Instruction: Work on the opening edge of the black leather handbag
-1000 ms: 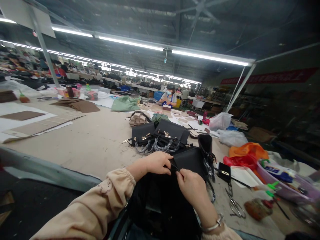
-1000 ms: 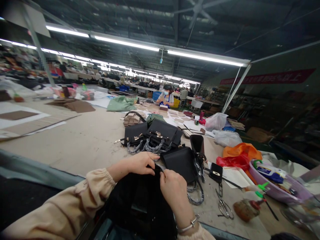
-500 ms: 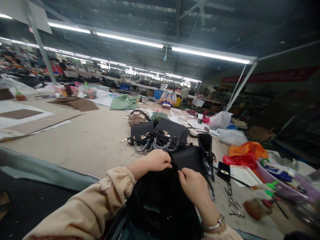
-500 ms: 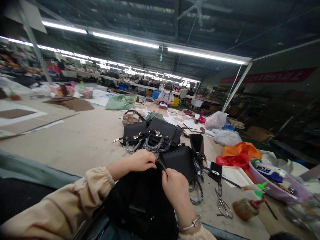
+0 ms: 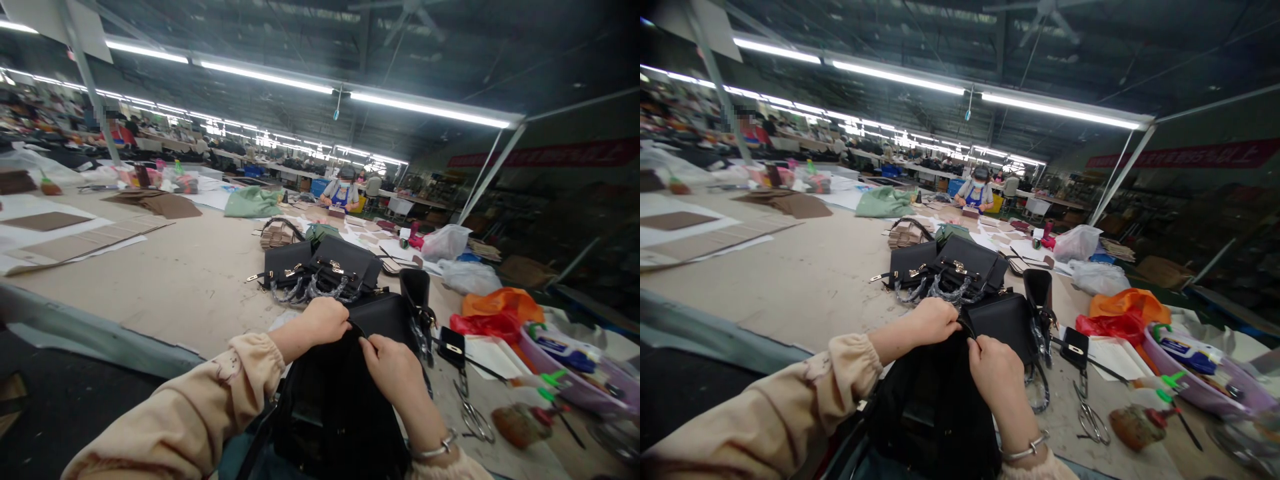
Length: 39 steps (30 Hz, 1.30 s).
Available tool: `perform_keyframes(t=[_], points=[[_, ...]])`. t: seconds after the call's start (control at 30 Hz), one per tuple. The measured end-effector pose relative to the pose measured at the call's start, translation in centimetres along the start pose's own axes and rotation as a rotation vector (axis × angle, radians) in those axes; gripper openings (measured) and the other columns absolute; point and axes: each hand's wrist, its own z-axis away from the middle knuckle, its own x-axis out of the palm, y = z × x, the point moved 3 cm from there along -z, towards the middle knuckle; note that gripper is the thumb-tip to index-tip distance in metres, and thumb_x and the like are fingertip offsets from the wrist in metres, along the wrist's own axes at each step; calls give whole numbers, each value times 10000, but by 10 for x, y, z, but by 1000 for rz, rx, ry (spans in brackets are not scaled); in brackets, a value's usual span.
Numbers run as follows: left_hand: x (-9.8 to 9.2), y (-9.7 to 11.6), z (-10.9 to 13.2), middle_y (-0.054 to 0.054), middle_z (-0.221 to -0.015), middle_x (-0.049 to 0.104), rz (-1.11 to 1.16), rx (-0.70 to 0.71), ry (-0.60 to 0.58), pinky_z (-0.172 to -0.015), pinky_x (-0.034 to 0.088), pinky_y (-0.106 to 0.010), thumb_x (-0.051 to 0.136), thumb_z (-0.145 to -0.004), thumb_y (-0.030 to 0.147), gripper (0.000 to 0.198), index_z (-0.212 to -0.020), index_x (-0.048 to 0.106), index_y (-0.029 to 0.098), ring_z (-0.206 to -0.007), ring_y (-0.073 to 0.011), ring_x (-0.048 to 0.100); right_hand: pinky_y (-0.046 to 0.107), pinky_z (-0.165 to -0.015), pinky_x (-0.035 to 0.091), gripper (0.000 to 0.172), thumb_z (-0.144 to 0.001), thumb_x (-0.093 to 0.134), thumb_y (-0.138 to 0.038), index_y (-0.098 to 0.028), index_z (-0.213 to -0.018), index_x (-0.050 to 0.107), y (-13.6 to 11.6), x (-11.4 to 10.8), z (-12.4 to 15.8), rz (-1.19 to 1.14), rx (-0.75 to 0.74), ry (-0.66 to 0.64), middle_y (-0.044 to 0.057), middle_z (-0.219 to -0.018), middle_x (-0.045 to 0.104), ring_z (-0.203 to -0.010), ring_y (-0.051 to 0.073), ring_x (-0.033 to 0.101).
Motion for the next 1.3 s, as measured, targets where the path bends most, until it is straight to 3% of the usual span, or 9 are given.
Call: perform_keyframes(t=[0.17,0.4,0.63,0.87,1.0,1.2,1.3], points=[[0,1,0,-133,-823,698,11,8,-9,-699,523,-372,531,-815,375,296,-797,716,144,-796,-282,659,278,-534,281,327,-904,427,-419,-236,-734,639,0,-1,-6,-6,-18,-5,20,-750,692,-692,169,641],[-1,-1,3,-97,-830,700,48,43,-8,-720,514,-328,546,-816,366,265,-781,712,164,-812,-248,655,262,-567,323,309,-907,418,-392,-256,-787,668,0,-1,-13,-31,-28,-8,13,-796,700,-707,153,634],[-2,-1,3,-89,-814,696,57,45,-11,-703,507,-315,552,-815,394,277,-773,708,170,-797,-235,647,261,-566,299,296,-894,434,-346,-233,-711,637,1,2,-17,-9,-37,26,7,-767,684,-698,141,613],[-2,-3,14,-59,-871,668,81,82,-8,-694,503,-302,679,-688,479,321,-817,675,185,-818,-235,632,268,-555,268,282,-878,450,-308,-211,-663,604,4,1,-22,34,-38,46,10,-729,661,-683,133,590],[-1,-9,18,-48,-886,669,88,39,4,-707,494,-278,618,-771,367,188,-796,672,189,-821,-207,630,273,-555,261,284,-879,447,-311,-207,-665,602,3,1,-21,40,-40,58,9,-733,660,-677,128,584],[0,-12,17,-58,-855,682,65,-20,-9,-688,497,-304,551,-797,486,321,-819,702,203,-799,-224,635,281,-539,242,286,-870,443,-330,-207,-666,603,1,2,-23,60,-32,31,15,-735,672,-679,141,597],[0,-12,16,-53,-852,687,55,-36,-9,-688,497,-309,514,-824,457,311,-820,713,219,-797,-223,638,285,-532,235,294,-871,433,-329,-209,-653,590,1,2,-25,59,-34,40,13,-732,672,-683,147,605]])
